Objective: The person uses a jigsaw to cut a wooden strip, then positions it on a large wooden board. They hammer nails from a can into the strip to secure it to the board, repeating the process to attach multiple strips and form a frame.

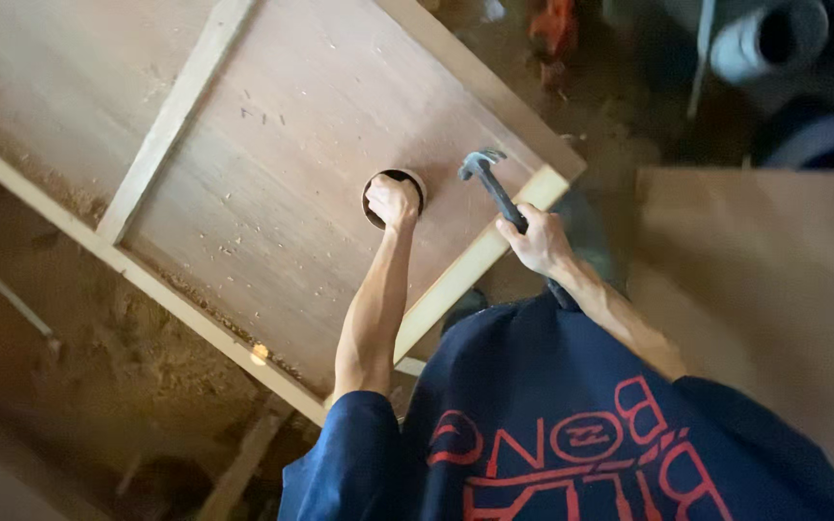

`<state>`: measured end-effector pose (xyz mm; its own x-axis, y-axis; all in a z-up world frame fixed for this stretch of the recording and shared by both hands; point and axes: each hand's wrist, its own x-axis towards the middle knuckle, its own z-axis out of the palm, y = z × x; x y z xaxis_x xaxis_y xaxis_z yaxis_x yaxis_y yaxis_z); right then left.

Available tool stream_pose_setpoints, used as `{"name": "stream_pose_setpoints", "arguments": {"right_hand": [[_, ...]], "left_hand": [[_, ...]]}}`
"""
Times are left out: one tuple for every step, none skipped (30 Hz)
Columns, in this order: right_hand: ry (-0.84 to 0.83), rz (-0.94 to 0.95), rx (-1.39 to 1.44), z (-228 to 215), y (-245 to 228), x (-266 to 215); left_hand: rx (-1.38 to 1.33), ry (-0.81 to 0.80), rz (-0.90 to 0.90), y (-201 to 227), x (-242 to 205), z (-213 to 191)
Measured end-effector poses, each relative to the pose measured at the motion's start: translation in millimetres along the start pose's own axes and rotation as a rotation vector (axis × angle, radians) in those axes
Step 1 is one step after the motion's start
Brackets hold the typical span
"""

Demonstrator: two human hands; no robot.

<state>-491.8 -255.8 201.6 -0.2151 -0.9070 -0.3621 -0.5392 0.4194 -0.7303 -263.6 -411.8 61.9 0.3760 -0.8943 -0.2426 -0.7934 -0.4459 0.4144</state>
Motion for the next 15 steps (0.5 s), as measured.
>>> {"name": "stream_pose_setpoints", "arguments": {"right_hand": [[0.004, -0.048, -0.022, -5.8, 0.7, 16.6], [0.008, -0.096, -0.043, -12.0, 1.9, 34.8], [0.007, -0.147, -0.066, -20.3, 4.6, 54.2], [-0.023, -0.155, -0.035, -26.3, 6.1, 74.8], [-0.062, -0.170, -0.018, -36.9, 8.3, 99.3], [-0.102, -0.182, -0.002, -45.1, 8.4, 123.0], [-0.115, -0.291, -0.048, -56.5, 8.2, 149.2], [-0.130, -0.401, -0.091, -68.1, 6.5, 172.7], [-0.180, -0.436, -0.052, -80.9, 3.7, 189.2], [-0.233, -0.465, -0.014, -100.0, 1.4, 207.3], [-0.314, -0.420, -0.057, -115.6, -2.6, 223.7], [-0.392, -0.375, -0.105, -133.1, -7.4, 240.7], [-0.460, -0.328, -0.153, -149.2, -14.5, 255.6], [-0.472, -0.357, -0.162, -162.2, -22.2, 271.1], [-0.482, -0.376, -0.170, -174.0, -25.4, 282.2]], "left_hand": [[-0.013, 0.033, -0.008, 10.0, 4.0, -0.4], [-0.025, 0.066, -0.015, 21.8, 9.6, -2.4], [-0.019, 0.064, -0.027, 35.1, 14.3, -4.3], [-0.014, 0.062, -0.038, 49.5, 20.5, -6.1], [-0.020, 0.062, -0.062, 68.6, 24.2, -3.0], [-0.019, 0.027, -0.068, 81.8, 31.7, -3.6], [-0.044, -0.003, -0.092, 95.9, 39.0, 0.3], [-0.072, -0.032, -0.115, 111.5, 47.2, 7.5], [-0.064, 0.010, -0.136, 127.4, 53.5, 16.7], [-0.055, 0.050, -0.160, 144.7, 63.3, 28.6], [-0.019, 0.083, -0.172, 149.5, 74.2, 35.3], [-0.051, 0.173, -0.159, 155.2, 78.0, 45.4], [-0.075, 0.264, -0.137, 162.4, 81.9, 52.8], [-0.093, 0.356, -0.114, 168.0, 86.3, 58.0], [-0.102, 0.333, -0.160, 170.0, 84.5, 65.6]]}}
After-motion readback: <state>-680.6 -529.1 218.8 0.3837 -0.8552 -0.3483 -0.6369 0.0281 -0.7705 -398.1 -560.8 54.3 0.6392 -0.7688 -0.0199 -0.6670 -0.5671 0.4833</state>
